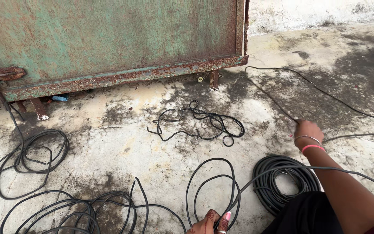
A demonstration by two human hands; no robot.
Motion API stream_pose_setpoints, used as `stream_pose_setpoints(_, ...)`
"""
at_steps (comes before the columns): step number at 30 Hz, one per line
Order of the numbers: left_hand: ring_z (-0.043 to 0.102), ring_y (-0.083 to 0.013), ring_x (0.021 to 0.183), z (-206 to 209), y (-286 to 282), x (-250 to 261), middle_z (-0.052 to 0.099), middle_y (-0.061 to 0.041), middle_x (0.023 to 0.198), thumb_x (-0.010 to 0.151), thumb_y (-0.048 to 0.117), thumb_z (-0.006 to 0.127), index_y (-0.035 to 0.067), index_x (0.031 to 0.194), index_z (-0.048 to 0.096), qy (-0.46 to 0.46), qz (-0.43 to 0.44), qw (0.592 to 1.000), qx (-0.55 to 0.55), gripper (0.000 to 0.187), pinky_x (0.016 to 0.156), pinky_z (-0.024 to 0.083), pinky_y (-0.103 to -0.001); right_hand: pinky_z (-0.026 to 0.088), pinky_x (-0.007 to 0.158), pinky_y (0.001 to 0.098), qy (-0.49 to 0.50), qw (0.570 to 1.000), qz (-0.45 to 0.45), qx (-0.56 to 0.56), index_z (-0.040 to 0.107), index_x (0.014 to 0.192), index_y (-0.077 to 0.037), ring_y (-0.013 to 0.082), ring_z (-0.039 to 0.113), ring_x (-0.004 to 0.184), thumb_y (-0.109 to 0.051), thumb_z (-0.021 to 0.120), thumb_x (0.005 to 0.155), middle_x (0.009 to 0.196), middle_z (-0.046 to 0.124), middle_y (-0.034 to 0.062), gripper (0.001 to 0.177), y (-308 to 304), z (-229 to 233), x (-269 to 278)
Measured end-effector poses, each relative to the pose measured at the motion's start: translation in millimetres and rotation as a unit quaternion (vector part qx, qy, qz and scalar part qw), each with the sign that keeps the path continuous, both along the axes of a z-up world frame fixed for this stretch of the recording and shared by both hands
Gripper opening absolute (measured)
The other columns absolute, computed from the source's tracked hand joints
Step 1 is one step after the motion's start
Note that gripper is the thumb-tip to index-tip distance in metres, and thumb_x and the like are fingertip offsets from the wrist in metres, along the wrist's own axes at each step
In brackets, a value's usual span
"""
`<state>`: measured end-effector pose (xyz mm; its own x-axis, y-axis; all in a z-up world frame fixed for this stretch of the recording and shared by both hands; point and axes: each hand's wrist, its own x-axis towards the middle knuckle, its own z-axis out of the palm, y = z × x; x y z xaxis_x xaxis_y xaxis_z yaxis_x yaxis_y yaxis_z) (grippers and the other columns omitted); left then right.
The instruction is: The person sits on the floor and uses their hands to manipulate and repair several long black cables, handling individual wires and connecting segments.
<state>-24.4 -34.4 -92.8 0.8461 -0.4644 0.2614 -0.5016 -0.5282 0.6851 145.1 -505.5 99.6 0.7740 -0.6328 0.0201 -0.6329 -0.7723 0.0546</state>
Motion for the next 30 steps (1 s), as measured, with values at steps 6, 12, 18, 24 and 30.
stream_pose_setpoints(6,0.077,-0.0269,0.075,92.9,-10.4,2.4,0.075,-0.019,0.087,0.103,0.037,0.060,-0.008,0.113,0.066,0.213,-0.033,0.972,0.098,0.046,0.072,0.061,-0.041,0.045,0.108,0.0434,0.055,0.990,0.120,0.051,-0.002,0.165,-0.011,0.0407,0.044,0.136,-0.019,0.062,0.090,0.167,0.005,0.0221,0.098,10.4,-38.3,-42.3)
stream_pose_setpoints(12,0.075,-0.0322,0.071,198.5,34.2,1.9,0.069,-0.020,0.079,0.102,0.031,0.058,-0.004,0.124,0.062,0.118,-0.040,0.983,0.132,0.041,0.069,0.060,-0.047,0.032,0.120,0.0439,0.154,0.928,0.306,0.146,0.000,0.162,-0.016,0.0310,0.023,0.153,-0.032,0.051,0.102,0.171,0.000,0.0101,0.081,164.8,45.1,-68.7)
stream_pose_setpoints(18,0.072,-0.0298,0.080,285.8,44.8,-12.3,0.070,-0.016,0.080,0.107,0.036,0.050,0.013,0.106,0.070,0.196,0.072,0.959,0.194,0.031,0.079,0.055,-0.043,0.046,0.108,0.0408,0.143,0.822,0.452,0.316,0.035,0.157,-0.015,0.0343,0.059,0.129,-0.037,0.059,0.102,0.148,0.055,0.0162,0.064,280.1,140.8,-173.0)
stream_pose_setpoints(24,0.072,-0.0326,0.079,287.2,47.6,-30.5,0.073,-0.013,0.089,0.089,0.021,0.061,0.010,0.125,0.063,0.082,0.109,0.988,0.067,0.038,0.069,0.056,-0.045,0.057,0.088,0.0307,0.073,0.841,0.487,0.225,0.073,0.112,-0.024,0.0123,0.074,0.097,-0.052,0.062,0.098,0.101,0.075,-0.0044,0.033,313.8,188.5,-219.1)
stream_pose_setpoints(30,0.078,-0.0194,0.072,304.1,54.3,-45.0,0.077,-0.002,0.090,0.100,0.024,0.052,0.011,0.115,0.066,0.217,0.174,0.960,-0.042,0.024,0.067,0.057,-0.037,0.044,0.083,0.0415,-0.170,0.737,0.612,0.229,0.071,0.096,-0.005,0.0267,0.061,0.094,-0.033,0.073,0.088,0.093,0.065,0.0084,0.029,326.4,189.7,-210.9)
